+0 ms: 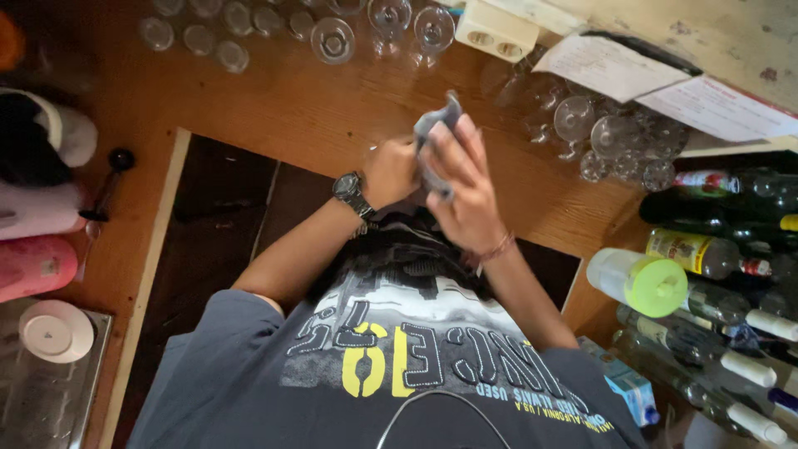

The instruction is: The person wipes the exterior and interior of several wine glasses using a gray cloth. They handle each glass individually, rotating it to clean all sides, and place the cleaned glasses on a wooden shelf above the counter.

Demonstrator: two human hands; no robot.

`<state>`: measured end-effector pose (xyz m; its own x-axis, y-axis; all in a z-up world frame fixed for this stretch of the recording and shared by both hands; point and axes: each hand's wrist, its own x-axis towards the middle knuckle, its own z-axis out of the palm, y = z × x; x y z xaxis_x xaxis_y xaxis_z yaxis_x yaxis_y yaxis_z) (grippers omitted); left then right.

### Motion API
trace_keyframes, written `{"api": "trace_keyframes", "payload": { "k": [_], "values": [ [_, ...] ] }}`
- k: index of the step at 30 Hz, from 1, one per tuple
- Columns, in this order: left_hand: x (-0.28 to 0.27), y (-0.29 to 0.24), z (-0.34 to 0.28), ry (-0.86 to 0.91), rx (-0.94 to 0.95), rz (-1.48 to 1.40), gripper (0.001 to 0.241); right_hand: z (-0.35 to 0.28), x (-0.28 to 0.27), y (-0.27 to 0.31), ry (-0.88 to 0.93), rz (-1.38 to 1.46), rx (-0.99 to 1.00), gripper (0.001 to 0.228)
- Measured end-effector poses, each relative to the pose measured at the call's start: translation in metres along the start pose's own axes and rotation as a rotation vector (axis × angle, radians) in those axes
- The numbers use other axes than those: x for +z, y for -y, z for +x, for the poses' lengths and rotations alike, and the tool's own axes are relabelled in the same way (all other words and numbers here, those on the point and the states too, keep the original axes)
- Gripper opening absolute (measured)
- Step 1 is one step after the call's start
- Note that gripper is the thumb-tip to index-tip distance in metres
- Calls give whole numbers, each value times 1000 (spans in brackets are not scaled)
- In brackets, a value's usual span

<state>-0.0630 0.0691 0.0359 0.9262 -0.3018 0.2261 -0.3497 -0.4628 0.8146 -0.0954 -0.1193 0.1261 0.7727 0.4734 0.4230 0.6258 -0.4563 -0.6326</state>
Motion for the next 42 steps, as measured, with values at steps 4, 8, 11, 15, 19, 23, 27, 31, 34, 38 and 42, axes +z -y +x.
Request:
{"api": "trace_keyframes", "payload": {
  "k": [4, 8, 11, 15, 19, 23, 27, 31, 34, 38, 42],
  "values": [
    [-20, -25, 11, -65, 136, -149, 33, -9, 25, -19, -198, 78, -77, 43],
    [-17, -40, 11, -59, 128, -124, 13, -50, 58, -50, -349, 1034, 441, 61],
    [-9, -36, 12, -54, 87, -83, 15, -75, 81, -80, -434, 1177, 563, 42],
    [-9, -29, 10, -45, 75, 96, 16, -84, 96, -98, -406, 1207, 529, 33],
    [-11, -26, 4, 13, -14, 298, 18, -73, 85, -92, -297, 1084, 476, 45],
    [-18, -21, 9, 79, -209, 459, 31, -45, 68, -64, -170, 872, 506, 88],
    [-43, -42, 16, 8, -133, 160, 43, -30, 61, -52, -119, 835, 369, 86],
    [-53, -44, 18, 99, -176, 126, 39, -33, 65, -55, -36, 893, 424, 81],
    [-43, -30, 11, 139, -125, -114, 31, -36, 64, -57, 40, 1044, 674, 71],
    [-27, -13, 9, 196, -44, -252, 43, -32, 73, -55, -99, 916, 538, 63],
    [-32, -16, 11, 294, 77, -410, 71, -30, 75, -55, -249, 506, 345, 52]
  ]
}}
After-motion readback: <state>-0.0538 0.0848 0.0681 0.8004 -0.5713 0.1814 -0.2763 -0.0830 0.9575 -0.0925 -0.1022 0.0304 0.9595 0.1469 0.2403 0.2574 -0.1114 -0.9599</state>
